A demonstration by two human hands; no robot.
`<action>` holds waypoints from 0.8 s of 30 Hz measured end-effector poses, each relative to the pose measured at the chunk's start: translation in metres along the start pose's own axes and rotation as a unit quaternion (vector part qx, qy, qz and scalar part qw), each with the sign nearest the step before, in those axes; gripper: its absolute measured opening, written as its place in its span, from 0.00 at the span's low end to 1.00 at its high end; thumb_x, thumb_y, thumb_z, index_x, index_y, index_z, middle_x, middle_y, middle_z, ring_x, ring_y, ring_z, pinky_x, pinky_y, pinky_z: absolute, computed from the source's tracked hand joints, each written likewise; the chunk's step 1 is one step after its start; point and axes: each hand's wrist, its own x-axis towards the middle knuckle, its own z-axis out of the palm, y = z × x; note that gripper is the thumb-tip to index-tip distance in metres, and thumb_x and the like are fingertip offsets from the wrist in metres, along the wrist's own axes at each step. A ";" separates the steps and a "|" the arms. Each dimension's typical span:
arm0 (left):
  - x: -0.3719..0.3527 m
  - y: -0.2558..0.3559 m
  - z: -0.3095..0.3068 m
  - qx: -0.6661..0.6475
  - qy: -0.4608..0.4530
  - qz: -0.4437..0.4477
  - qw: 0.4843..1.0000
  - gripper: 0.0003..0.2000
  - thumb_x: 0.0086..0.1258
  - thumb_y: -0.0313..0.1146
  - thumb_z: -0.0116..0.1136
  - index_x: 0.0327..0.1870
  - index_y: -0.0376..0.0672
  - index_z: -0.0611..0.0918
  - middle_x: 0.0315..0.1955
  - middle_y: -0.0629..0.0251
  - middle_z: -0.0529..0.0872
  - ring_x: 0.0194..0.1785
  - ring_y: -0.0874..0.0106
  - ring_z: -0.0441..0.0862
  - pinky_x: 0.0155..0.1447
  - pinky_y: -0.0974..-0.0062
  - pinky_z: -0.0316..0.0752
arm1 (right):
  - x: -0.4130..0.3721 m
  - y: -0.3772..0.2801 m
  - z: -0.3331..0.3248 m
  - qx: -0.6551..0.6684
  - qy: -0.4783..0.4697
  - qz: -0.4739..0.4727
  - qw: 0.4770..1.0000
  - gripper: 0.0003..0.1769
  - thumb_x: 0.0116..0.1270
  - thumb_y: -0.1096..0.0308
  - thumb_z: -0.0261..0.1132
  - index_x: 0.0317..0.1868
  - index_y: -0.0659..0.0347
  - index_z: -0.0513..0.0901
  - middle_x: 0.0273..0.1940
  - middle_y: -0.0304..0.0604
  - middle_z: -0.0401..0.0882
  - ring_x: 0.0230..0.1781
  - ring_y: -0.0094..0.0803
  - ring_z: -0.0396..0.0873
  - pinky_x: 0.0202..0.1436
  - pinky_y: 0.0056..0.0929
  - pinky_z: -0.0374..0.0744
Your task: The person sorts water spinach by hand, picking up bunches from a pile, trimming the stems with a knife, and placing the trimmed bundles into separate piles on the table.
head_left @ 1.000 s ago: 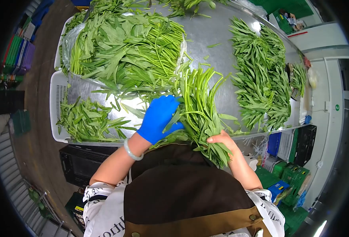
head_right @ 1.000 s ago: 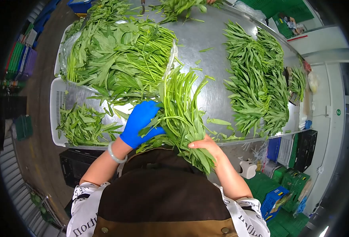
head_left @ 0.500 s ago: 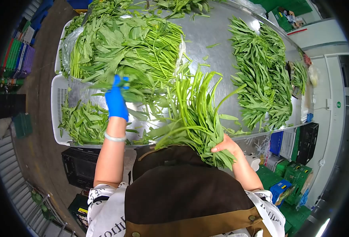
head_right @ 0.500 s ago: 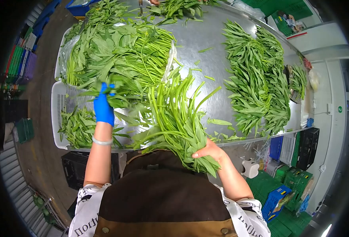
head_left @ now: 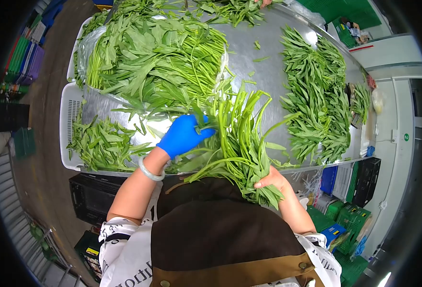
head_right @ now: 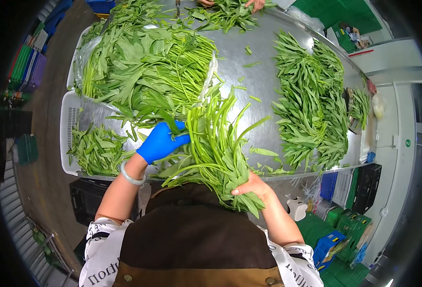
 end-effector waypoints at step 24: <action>-0.055 -0.031 0.013 -0.351 -0.046 -0.174 0.919 0.26 0.65 0.36 0.63 0.64 0.40 0.73 0.51 0.62 0.82 0.56 0.73 0.77 0.61 0.73 0.71 | -0.001 0.019 -0.020 0.122 0.069 -0.031 0.990 0.39 0.47 0.71 0.69 0.63 0.67 0.67 0.49 0.50 0.78 0.46 0.38 0.80 0.49 0.35 0.80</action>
